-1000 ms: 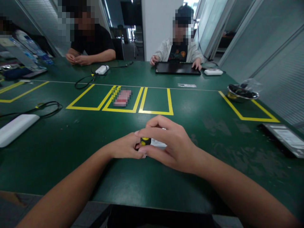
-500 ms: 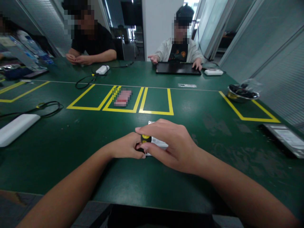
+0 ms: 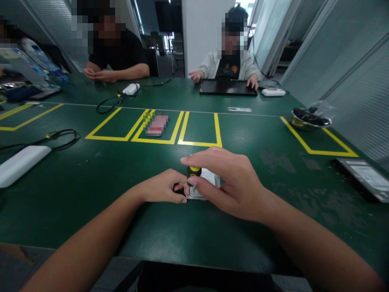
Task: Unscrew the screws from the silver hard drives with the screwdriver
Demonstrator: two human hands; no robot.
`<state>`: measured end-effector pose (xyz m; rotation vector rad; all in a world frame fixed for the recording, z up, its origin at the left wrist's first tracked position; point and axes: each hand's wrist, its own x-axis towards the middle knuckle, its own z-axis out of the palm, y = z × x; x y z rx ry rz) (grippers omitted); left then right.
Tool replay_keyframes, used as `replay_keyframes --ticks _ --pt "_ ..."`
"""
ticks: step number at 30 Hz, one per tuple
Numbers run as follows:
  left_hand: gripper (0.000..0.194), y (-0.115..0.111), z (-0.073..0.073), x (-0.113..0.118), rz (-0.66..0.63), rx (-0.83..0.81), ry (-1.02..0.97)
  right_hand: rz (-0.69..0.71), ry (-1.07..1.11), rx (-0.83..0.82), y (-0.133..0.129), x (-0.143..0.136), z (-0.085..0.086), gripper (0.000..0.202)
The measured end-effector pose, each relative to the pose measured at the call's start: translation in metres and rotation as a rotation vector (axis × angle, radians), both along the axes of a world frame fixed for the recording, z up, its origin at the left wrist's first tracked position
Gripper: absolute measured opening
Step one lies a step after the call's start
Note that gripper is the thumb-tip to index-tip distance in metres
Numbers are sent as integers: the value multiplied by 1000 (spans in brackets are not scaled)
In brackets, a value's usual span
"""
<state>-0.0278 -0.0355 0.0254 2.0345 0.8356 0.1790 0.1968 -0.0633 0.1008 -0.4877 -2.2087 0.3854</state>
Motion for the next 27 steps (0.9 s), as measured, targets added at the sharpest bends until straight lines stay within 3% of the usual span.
replay_keyframes --ticks 27 --pt "9 0 -1 0 -12 29 8 -21 38 37 0 5 7 26"
